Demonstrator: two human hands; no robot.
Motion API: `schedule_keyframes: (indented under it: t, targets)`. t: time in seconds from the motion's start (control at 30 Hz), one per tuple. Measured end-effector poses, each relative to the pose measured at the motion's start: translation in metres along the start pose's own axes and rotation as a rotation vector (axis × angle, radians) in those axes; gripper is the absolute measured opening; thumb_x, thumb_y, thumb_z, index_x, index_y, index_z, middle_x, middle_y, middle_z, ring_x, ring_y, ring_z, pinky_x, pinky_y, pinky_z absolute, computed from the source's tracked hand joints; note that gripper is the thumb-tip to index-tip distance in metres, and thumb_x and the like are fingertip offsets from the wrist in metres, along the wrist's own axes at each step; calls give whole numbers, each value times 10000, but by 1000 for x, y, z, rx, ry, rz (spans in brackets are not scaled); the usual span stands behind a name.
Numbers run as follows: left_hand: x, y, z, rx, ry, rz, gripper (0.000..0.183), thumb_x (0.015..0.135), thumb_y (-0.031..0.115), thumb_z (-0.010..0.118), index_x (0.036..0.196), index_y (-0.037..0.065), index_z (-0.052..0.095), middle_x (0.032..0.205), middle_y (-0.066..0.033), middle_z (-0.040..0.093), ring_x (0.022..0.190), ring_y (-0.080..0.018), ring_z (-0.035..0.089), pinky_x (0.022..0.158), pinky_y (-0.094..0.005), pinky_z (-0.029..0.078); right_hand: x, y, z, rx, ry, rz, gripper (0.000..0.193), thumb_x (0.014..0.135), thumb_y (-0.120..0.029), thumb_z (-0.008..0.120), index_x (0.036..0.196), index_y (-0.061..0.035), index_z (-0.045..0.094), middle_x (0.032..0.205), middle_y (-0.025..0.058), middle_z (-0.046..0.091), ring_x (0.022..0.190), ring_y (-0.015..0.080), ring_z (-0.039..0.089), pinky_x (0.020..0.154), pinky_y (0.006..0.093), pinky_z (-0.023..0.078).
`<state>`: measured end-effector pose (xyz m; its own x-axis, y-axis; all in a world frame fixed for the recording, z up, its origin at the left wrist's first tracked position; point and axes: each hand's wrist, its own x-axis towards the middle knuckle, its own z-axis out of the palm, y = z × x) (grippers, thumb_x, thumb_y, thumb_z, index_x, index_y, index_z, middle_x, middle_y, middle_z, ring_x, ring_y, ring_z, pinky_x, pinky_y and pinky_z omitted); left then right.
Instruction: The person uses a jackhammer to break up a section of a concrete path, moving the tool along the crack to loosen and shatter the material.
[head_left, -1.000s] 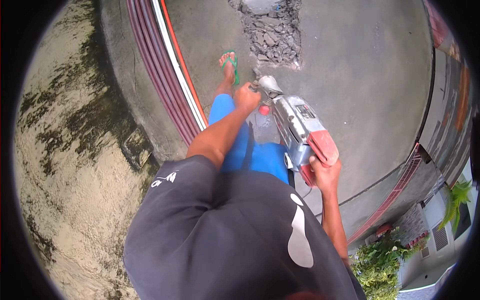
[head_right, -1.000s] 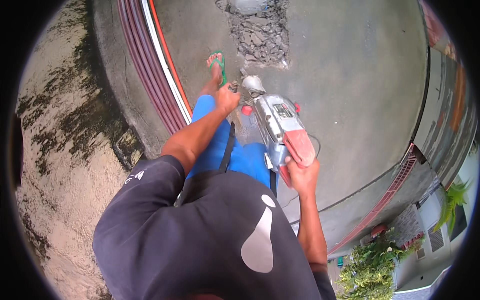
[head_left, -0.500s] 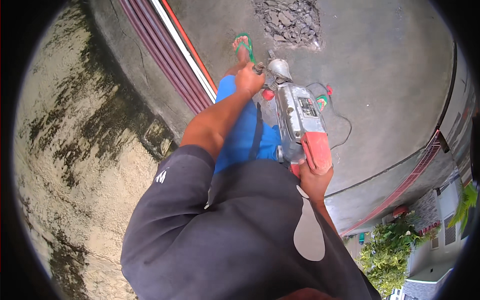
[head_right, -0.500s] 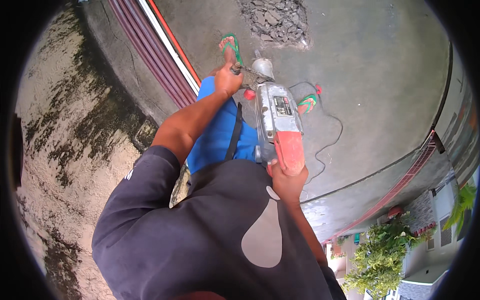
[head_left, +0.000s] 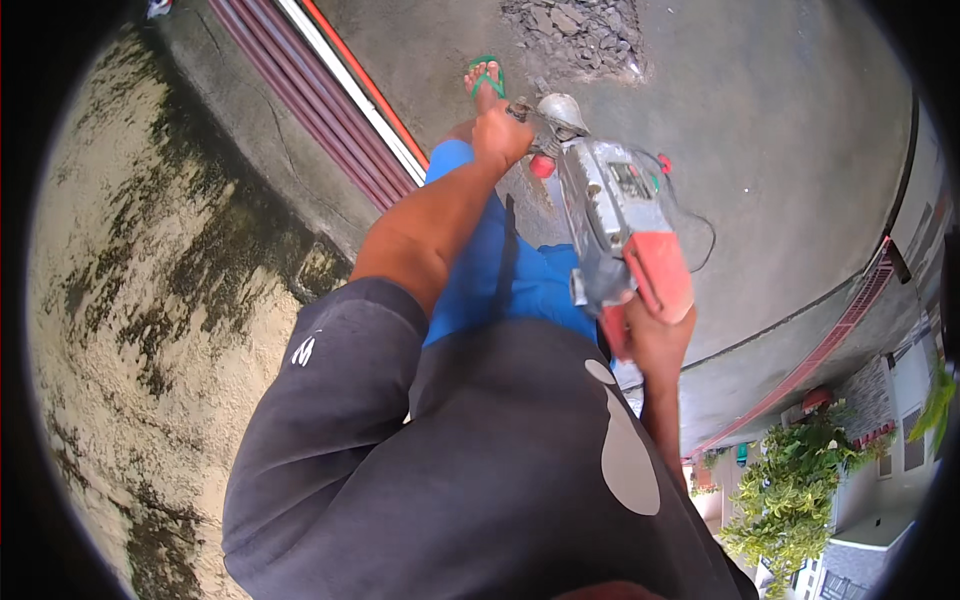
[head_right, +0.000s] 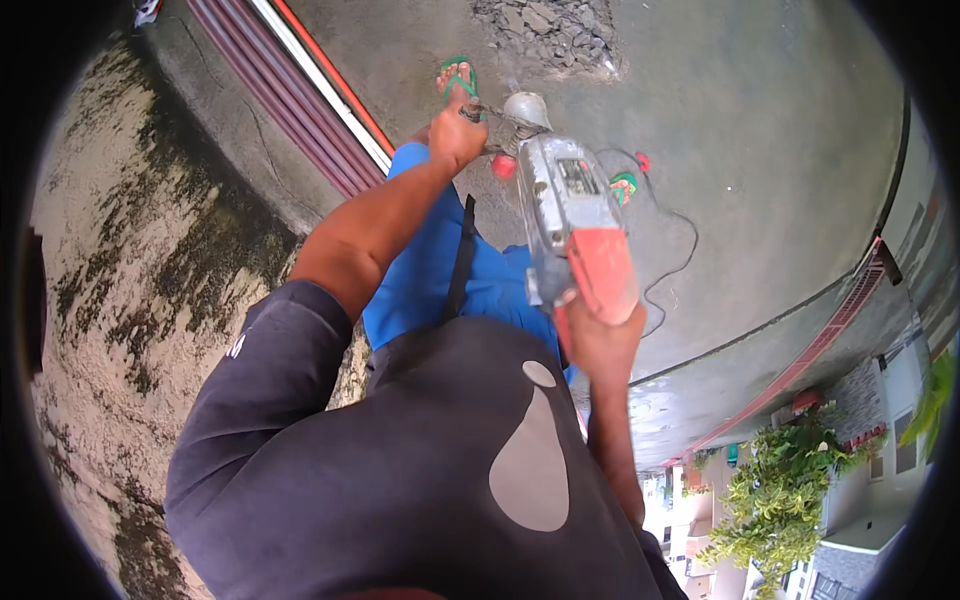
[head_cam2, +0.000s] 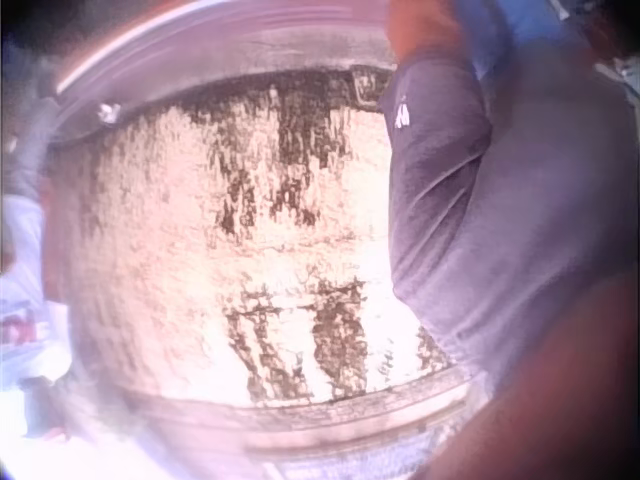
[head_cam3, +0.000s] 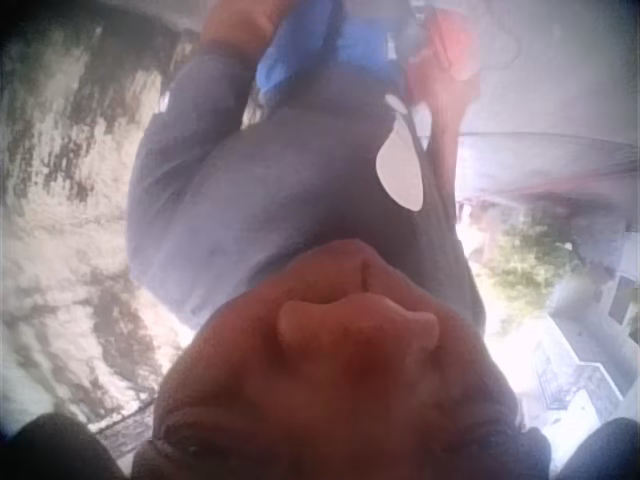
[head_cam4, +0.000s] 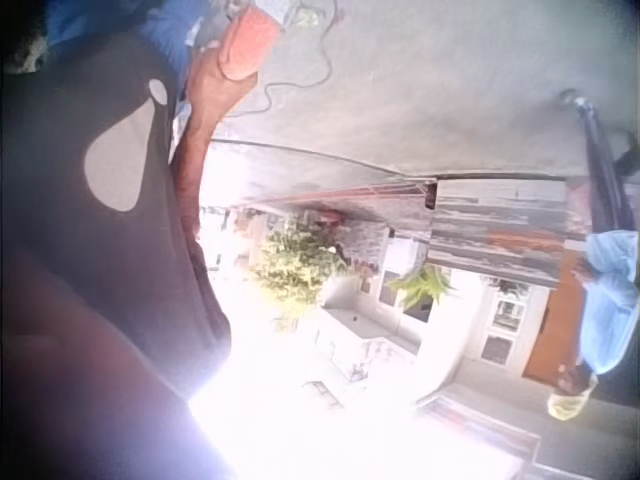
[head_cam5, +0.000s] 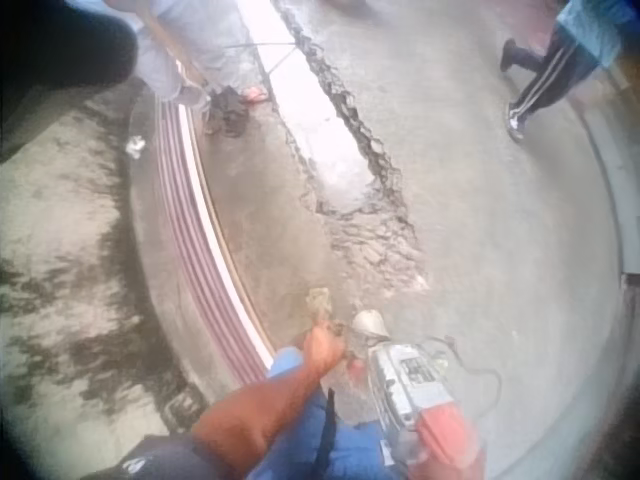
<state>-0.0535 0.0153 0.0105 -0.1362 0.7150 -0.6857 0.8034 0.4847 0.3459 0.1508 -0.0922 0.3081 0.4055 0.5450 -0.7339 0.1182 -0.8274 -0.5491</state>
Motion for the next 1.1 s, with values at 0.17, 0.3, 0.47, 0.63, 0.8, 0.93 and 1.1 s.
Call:
schedule_keyframes:
  t: [0.17, 0.3, 0.47, 0.63, 0.8, 0.93, 1.1]
  targets:
    - [19, 26, 19, -50, 148, 100, 426, 760, 258, 697, 1135, 57, 691, 1038, -255, 732, 1023, -428, 704, 928, -467, 556, 70, -48, -43, -129, -51, 5, 158, 820, -59, 733, 956, 1, 677, 699, 30, 630, 569, 101, 570, 502, 299, 452]
    - [27, 69, -3, 35, 43, -2, 457, 764, 281, 694, 1162, 56, 689, 1034, -259, 732, 1017, -416, 710, 918, -459, 561, 105, -64, -57, -181, -65, -73, 125, 850, -118, 716, 887, -8, 672, 655, 27, 613, 542, 110, 563, 490, 301, 437]
    - [35, 57, -5, 53, 147, -16, 441, 752, 310, 720, 1109, 52, 697, 1033, -260, 731, 1011, -420, 712, 919, -462, 562, 95, -72, -37, -135, -44, -45, 157, 856, -94, 734, 967, 3, 678, 718, 26, 638, 551, 106, 569, 491, 283, 444]
    - [20, 9, 22, -182, 205, -114, 355, 756, 266, 725, 1038, 54, 690, 994, -254, 730, 977, -429, 707, 893, -491, 558, 74, -71, -22, -287, -134, -65, 314, 809, -66, 767, 1091, 57, 706, 962, 127, 760, 889, 164, 714, 794, 317, 549]
    - [-4, -13, 43, -345, 222, -305, 313, 758, 222, 722, 1005, 36, 672, 956, -257, 723, 948, -438, 701, 875, -511, 547, 64, -60, -12, -324, -200, -167, 317, 786, -40, 796, 1074, 42, 695, 929, 169, 758, 868, 190, 738, 776, 330, 556]
    - [-9, -21, 50, -368, 233, -330, 289, 762, 214, 721, 976, 28, 661, 932, -261, 718, 932, -443, 699, 860, -513, 542, 54, -42, -5, -302, -210, -255, 290, 787, -69, 812, 1026, 37, 687, 902, 194, 752, 870, 270, 764, 771, 347, 565]
    - [-2, -33, 67, -308, 247, -273, 334, 785, 235, 720, 1024, 7, 674, 969, -281, 711, 958, -429, 703, 859, -489, 543, 49, 1, 1, -290, -171, -264, 323, 787, -95, 820, 1048, 33, 679, 884, 195, 748, 858, 279, 763, 761, 359, 568]
